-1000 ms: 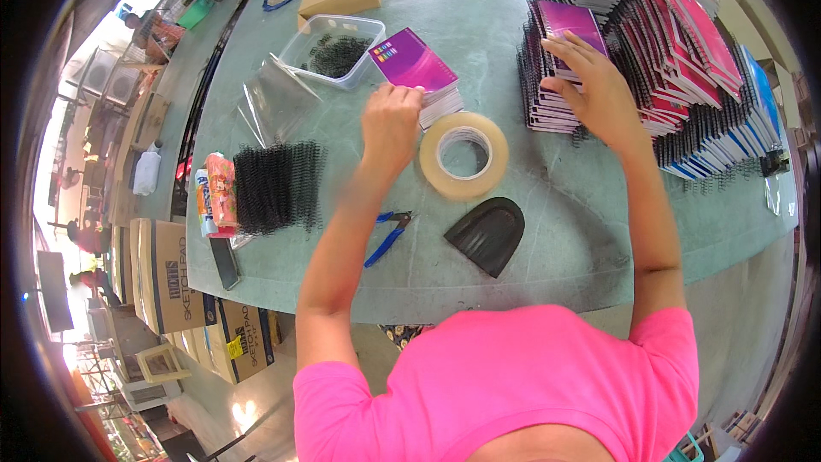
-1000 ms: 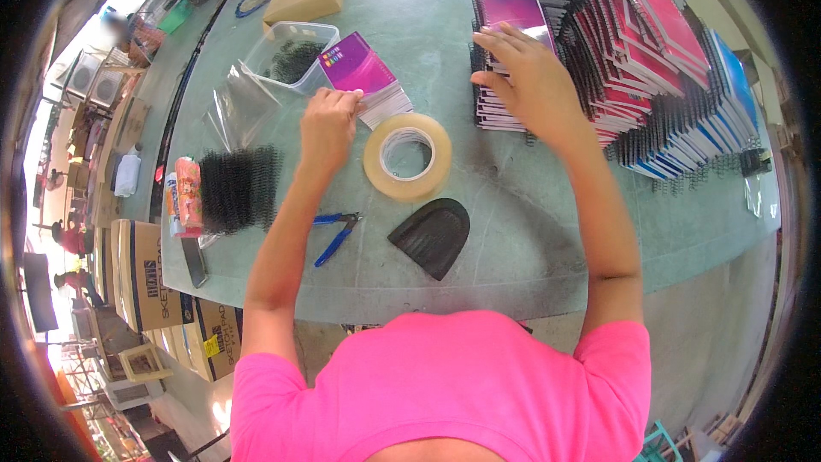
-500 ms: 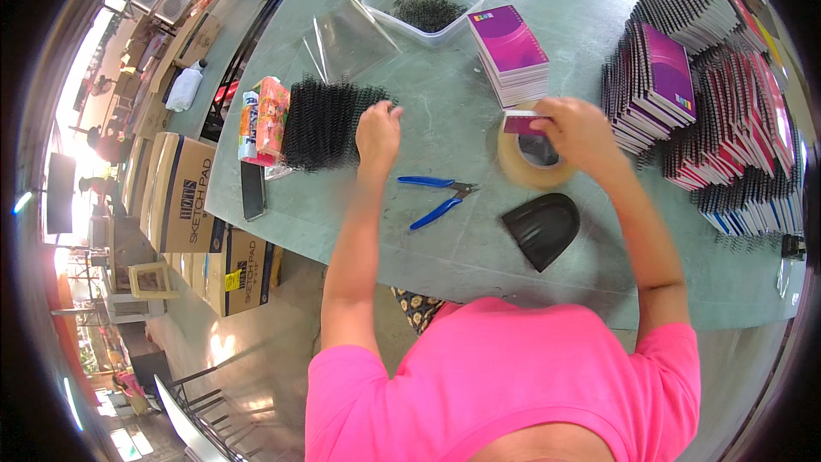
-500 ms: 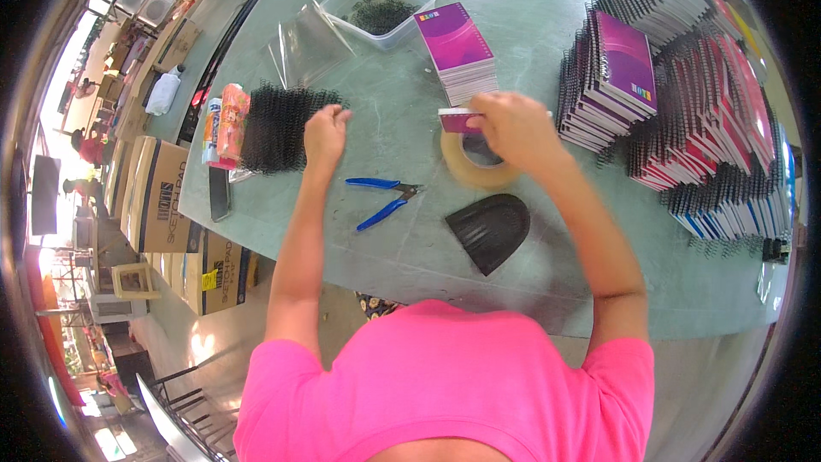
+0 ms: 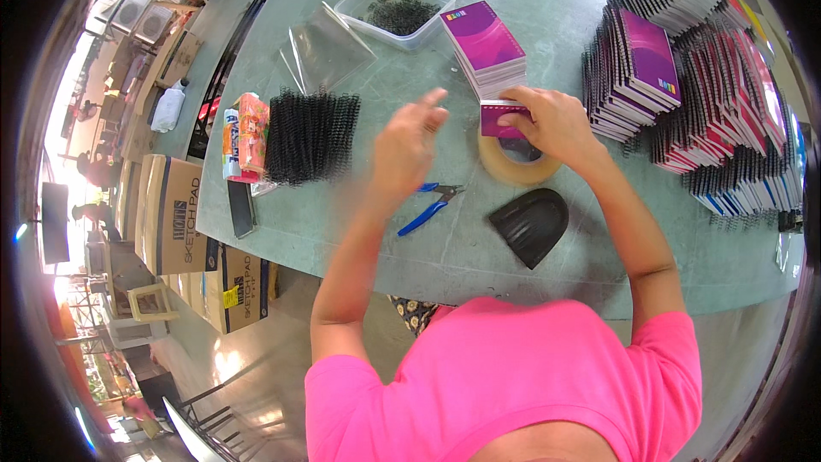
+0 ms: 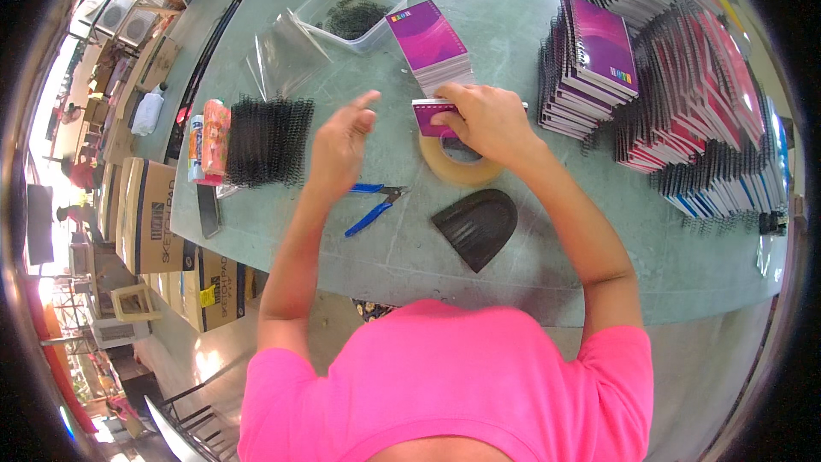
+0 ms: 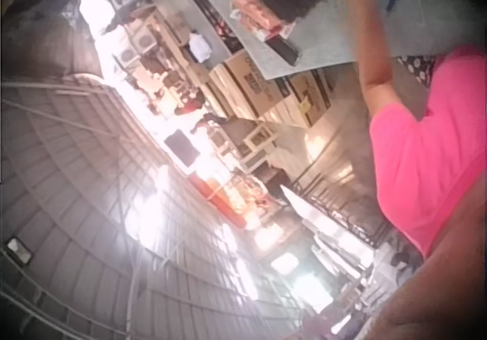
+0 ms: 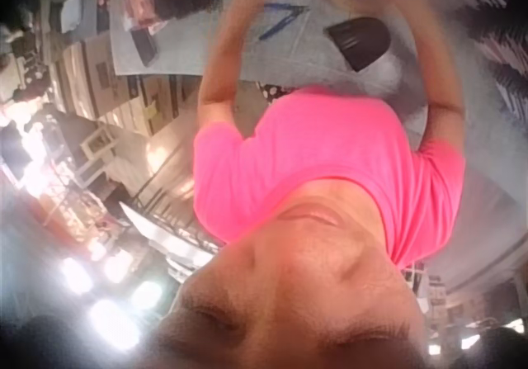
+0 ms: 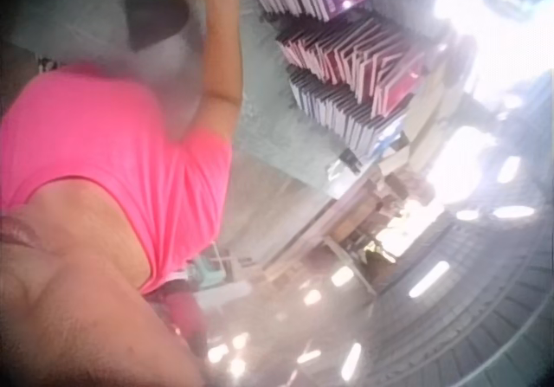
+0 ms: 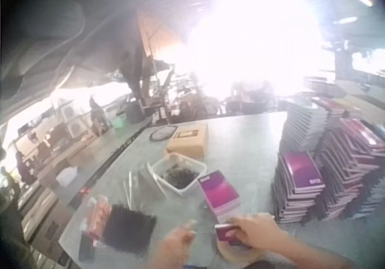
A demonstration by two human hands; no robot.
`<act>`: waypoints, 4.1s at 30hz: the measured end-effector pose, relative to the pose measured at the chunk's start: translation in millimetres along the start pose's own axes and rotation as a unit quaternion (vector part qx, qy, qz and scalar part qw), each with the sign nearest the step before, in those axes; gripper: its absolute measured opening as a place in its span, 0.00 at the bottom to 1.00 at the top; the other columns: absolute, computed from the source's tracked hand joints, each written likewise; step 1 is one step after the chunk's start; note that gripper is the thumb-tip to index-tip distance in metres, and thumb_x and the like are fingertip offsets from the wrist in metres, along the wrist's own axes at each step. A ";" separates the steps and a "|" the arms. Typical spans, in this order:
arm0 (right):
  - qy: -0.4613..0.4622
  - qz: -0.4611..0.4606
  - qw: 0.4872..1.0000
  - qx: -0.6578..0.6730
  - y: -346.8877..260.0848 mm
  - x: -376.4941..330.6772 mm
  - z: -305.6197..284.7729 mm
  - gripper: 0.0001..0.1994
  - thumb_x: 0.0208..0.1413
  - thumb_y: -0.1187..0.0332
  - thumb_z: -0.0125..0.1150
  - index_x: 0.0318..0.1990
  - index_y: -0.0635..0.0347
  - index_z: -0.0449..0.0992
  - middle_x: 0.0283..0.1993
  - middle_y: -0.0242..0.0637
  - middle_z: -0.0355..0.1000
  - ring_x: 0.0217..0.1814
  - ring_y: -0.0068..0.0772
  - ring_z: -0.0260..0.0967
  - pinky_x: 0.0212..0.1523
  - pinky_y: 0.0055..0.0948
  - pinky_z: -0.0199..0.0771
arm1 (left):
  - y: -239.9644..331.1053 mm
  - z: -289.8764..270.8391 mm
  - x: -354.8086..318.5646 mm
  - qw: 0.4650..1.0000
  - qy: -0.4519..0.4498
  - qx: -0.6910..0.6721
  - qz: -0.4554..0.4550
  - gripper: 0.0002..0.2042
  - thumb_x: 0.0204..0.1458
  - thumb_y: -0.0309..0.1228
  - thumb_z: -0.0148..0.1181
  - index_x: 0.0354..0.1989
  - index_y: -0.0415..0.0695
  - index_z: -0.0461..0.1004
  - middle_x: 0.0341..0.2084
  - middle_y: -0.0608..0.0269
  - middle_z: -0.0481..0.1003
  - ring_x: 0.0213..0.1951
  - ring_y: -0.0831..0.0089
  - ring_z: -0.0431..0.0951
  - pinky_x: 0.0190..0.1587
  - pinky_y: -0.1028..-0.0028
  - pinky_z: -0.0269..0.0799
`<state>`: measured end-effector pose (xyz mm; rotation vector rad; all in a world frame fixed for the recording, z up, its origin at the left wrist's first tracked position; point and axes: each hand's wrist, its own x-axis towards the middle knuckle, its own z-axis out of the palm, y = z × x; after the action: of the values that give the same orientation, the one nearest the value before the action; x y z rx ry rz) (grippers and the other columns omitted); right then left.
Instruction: The person is assembling notebooks by hand. They pick up a notebook cover, insert a spiral binder into the pre-punched holes, and then place the completed unit onto a stack.
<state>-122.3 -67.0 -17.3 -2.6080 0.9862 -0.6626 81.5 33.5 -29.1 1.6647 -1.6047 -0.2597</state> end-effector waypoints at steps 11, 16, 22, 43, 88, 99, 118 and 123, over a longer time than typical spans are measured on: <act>0.031 -0.008 0.999 0.039 2.3 -2.7 5.3 0.11 0.52 0.59 0.56 0.41 0.46 0.78 0.31 0.36 0.76 0.32 0.40 0.74 0.30 0.36 0.71 | 22.8 29.9 -4.3 0.999 0.011 0.043 0.026 0.10 0.53 0.35 0.57 0.37 0.42 0.72 0.20 0.58 0.73 0.23 0.67 0.73 0.26 0.69 0.66; 0.027 -0.009 0.999 0.037 3.9 -3.4 7.8 0.10 0.51 0.60 0.57 0.41 0.45 0.78 0.30 0.36 0.76 0.31 0.40 0.74 0.30 0.36 0.71 | 21.5 32.5 -6.3 0.999 0.047 -0.003 0.026 0.09 0.51 0.32 0.61 0.34 0.39 0.73 0.20 0.57 0.73 0.20 0.72 0.73 0.25 0.73 0.67; 0.013 -0.005 0.999 0.042 1.9 -2.7 5.3 0.10 0.51 0.62 0.56 0.40 0.46 0.78 0.30 0.35 0.76 0.31 0.40 0.73 0.29 0.36 0.71 | 22.6 34.9 -5.0 0.996 0.090 -0.010 0.028 0.09 0.48 0.30 0.63 0.33 0.39 0.73 0.22 0.56 0.73 0.23 0.68 0.73 0.26 0.71 0.68; 0.056 -0.045 0.990 0.120 -19.1 11.2 15.6 0.09 0.54 0.60 0.55 0.36 0.55 0.71 0.29 0.36 0.73 0.33 0.42 0.72 0.31 0.38 0.69 | 11.3 -5.6 14.4 0.991 -0.096 -0.086 -0.042 0.13 0.52 0.36 0.58 0.41 0.39 0.73 0.20 0.62 0.73 0.25 0.78 0.71 0.30 0.76 0.67; -0.037 0.123 0.875 0.468 43.2 -8.2 27.4 0.10 0.48 0.71 0.66 0.39 0.63 0.79 0.34 0.31 0.76 0.36 0.19 0.71 0.40 0.22 0.75 | 36.9 -9.1 -3.6 0.984 0.053 0.145 0.092 0.16 0.44 0.26 0.62 0.43 0.55 0.74 0.30 0.62 0.70 0.35 0.64 0.73 0.32 0.66 0.72; 0.026 0.149 0.856 0.494 41.3 -16.3 35.1 0.10 0.48 0.71 0.67 0.38 0.63 0.79 0.33 0.31 0.76 0.33 0.17 0.70 0.35 0.18 0.72 | 35.5 11.1 -10.6 0.992 -0.001 0.074 0.102 0.14 0.40 0.22 0.64 0.38 0.49 0.78 0.29 0.60 0.71 0.35 0.65 0.73 0.37 0.71 0.69; -0.006 0.122 0.813 0.569 34.4 -19.1 34.1 0.12 0.49 0.72 0.65 0.42 0.64 0.77 0.36 0.30 0.75 0.37 0.16 0.69 0.39 0.18 0.69 | 48.3 13.6 13.2 0.990 0.097 0.033 0.100 0.13 0.41 0.22 0.64 0.38 0.45 0.77 0.30 0.62 0.71 0.32 0.69 0.73 0.33 0.73 0.69; -0.012 0.138 0.806 0.575 44.3 -27.7 36.7 0.11 0.49 0.72 0.65 0.41 0.65 0.77 0.35 0.27 0.74 0.37 0.15 0.67 0.38 0.17 0.67 | 56.2 -4.1 33.8 0.985 0.124 0.029 0.114 0.12 0.42 0.22 0.63 0.38 0.45 0.77 0.29 0.60 0.71 0.31 0.65 0.73 0.33 0.71 0.68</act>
<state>-146.4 -77.3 -75.5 -1.3628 0.5991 -0.7924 47.9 10.8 22.5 1.4738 -1.6052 0.1079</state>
